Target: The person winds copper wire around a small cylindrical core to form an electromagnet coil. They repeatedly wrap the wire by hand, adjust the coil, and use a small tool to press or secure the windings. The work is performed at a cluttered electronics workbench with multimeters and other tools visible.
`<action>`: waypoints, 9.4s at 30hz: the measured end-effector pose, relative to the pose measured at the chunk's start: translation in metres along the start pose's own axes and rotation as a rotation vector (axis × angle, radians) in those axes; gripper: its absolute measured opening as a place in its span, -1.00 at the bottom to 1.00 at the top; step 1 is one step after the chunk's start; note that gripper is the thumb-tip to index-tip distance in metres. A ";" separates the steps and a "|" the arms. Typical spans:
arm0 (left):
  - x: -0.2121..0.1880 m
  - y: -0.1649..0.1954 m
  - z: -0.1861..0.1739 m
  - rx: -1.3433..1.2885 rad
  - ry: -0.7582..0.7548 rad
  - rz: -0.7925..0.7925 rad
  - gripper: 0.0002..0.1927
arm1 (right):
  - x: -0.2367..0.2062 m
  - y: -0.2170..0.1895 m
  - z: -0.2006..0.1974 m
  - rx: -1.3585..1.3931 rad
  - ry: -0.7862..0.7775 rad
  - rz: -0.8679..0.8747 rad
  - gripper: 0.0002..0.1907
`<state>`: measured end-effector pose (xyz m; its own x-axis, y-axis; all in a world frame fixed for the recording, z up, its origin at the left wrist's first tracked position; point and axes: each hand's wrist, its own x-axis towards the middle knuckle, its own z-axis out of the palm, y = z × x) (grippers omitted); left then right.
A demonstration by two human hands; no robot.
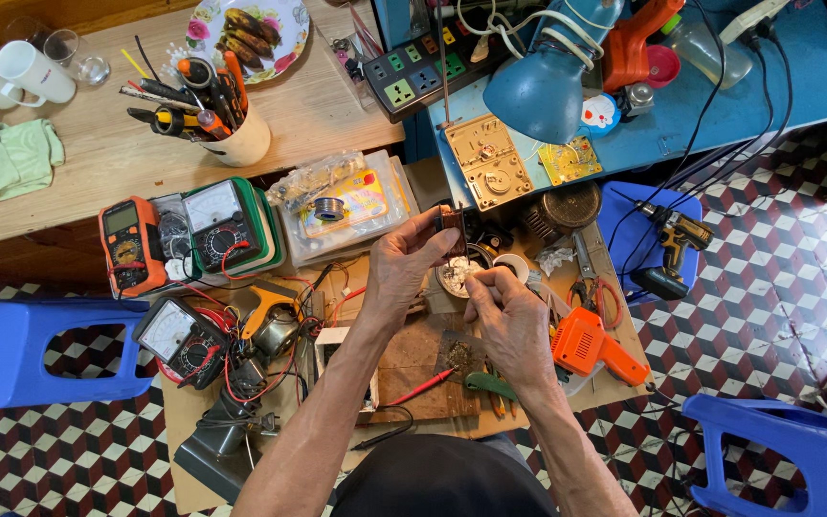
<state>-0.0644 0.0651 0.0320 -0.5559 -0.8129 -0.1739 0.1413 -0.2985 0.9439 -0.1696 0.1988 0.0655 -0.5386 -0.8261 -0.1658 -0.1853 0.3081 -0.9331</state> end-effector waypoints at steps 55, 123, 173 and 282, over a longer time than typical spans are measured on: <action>-0.047 -0.015 -0.008 0.196 -0.075 -0.115 -0.44 | 0.047 -0.018 -0.030 -0.393 -0.029 -0.516 -0.89; 0.060 -0.034 -0.006 0.328 -0.168 -0.168 -0.50 | 0.179 0.089 -0.028 0.254 -0.350 0.154 -0.82; 0.077 -0.022 0.022 -0.185 0.071 -0.161 -0.32 | 0.119 0.061 -0.027 0.393 -0.064 0.176 -0.84; -0.025 -0.016 0.020 0.309 -0.163 -0.082 -0.57 | 0.098 0.048 -0.049 0.108 -0.292 -0.060 -0.77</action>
<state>-0.0690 0.0996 0.0266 -0.6823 -0.6944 -0.2288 -0.1498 -0.1735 0.9734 -0.2718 0.1560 0.0205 -0.2678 -0.9467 -0.1793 -0.1130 0.2157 -0.9699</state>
